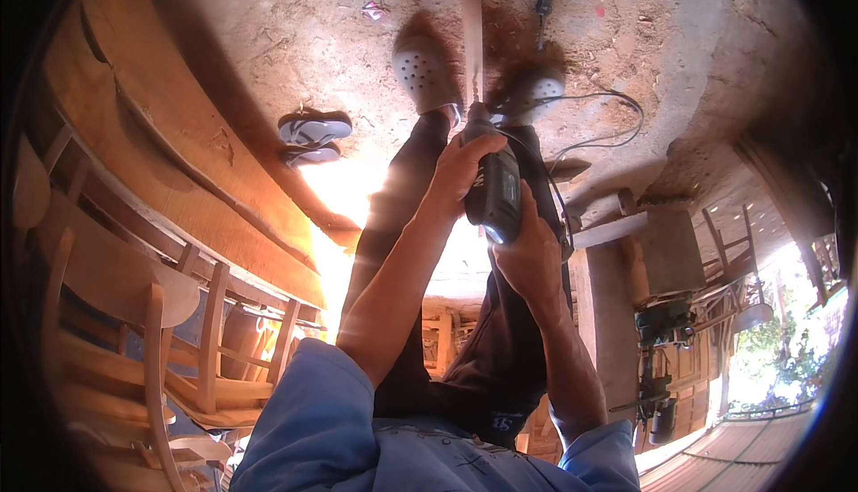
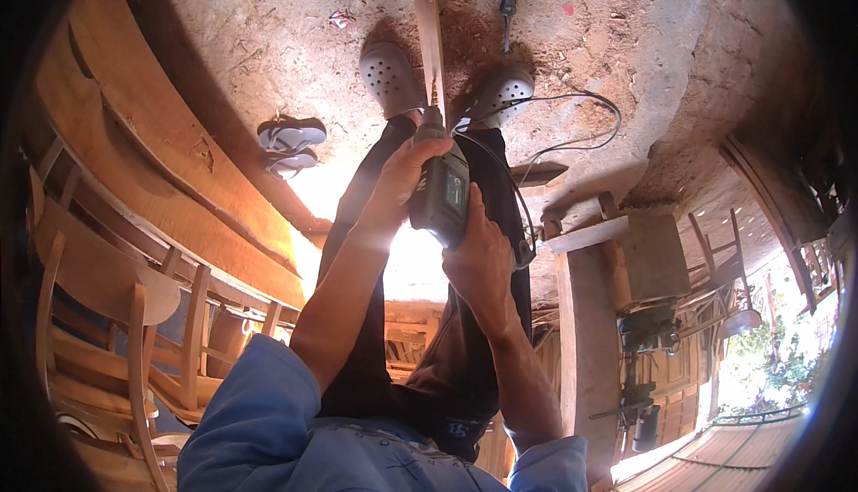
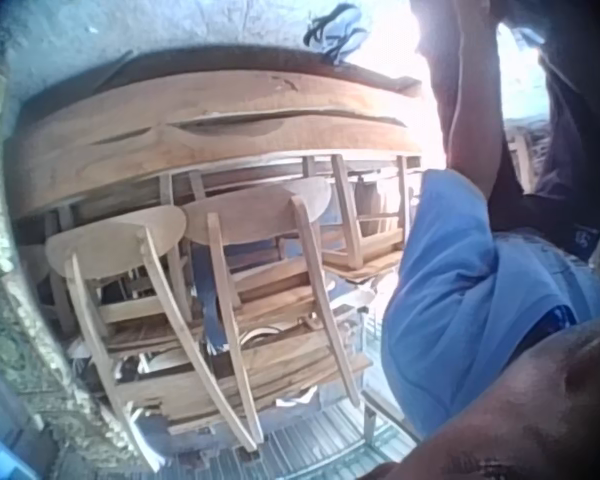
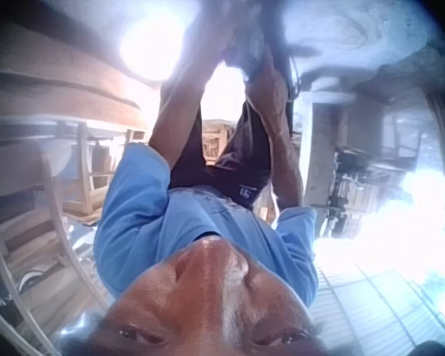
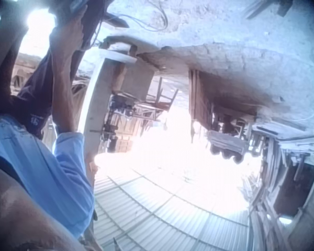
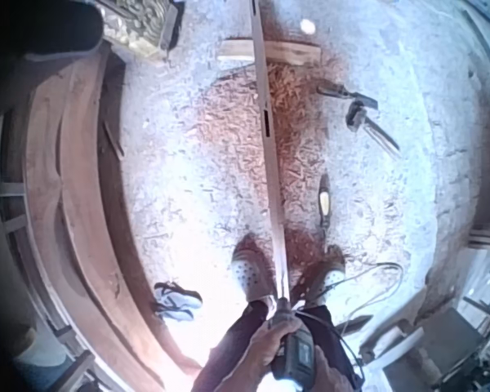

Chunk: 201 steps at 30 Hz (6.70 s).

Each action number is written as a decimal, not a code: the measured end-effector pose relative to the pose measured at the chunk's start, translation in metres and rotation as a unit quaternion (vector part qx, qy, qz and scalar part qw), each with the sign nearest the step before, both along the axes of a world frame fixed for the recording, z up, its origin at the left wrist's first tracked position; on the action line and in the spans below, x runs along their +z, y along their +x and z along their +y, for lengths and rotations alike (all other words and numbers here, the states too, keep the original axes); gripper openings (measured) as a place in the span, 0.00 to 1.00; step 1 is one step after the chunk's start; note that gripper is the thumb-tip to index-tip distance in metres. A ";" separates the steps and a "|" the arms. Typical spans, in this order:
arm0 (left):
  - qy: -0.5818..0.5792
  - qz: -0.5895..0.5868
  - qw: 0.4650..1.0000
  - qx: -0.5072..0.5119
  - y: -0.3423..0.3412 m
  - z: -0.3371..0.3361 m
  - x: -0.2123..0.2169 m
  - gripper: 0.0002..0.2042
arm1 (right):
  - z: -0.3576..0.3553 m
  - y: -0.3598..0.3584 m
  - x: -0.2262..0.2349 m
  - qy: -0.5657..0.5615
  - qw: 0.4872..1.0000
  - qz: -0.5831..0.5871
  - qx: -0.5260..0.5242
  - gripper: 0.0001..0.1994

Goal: The person uses a power drill to fasten screws into a wooden frame, then switches to a hammer and chisel to adjust joints. The person sits on the floor during the task and works on the frame laid out on the ground.

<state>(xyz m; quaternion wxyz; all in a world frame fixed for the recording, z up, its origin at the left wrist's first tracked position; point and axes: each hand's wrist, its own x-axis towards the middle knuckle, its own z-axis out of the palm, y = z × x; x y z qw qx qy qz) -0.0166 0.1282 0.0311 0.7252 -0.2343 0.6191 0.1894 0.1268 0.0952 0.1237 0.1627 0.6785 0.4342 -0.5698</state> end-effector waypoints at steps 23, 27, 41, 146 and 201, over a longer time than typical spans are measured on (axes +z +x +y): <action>0.000 0.012 0.999 -0.030 0.000 0.001 -0.014 0.19 | 0.006 -0.003 -0.003 -0.007 0.999 0.022 -0.038 0.40; 0.005 0.006 0.999 -0.040 -0.002 0.004 -0.021 0.18 | 0.012 -0.003 -0.004 -0.021 0.998 0.021 -0.049 0.41; 0.002 -0.007 0.999 -0.051 -0.002 0.004 -0.036 0.12 | 0.027 -0.004 -0.012 -0.094 0.994 -0.033 -0.038 0.37; -0.004 -0.029 0.999 0.017 0.001 -0.007 -0.095 0.15 | 0.032 0.000 -0.064 -0.054 0.995 -0.047 0.073 0.38; 0.139 0.392 0.894 -0.166 0.042 -0.008 -0.029 0.24 | 0.055 -0.001 -0.064 -0.090 0.985 -0.059 0.134 0.40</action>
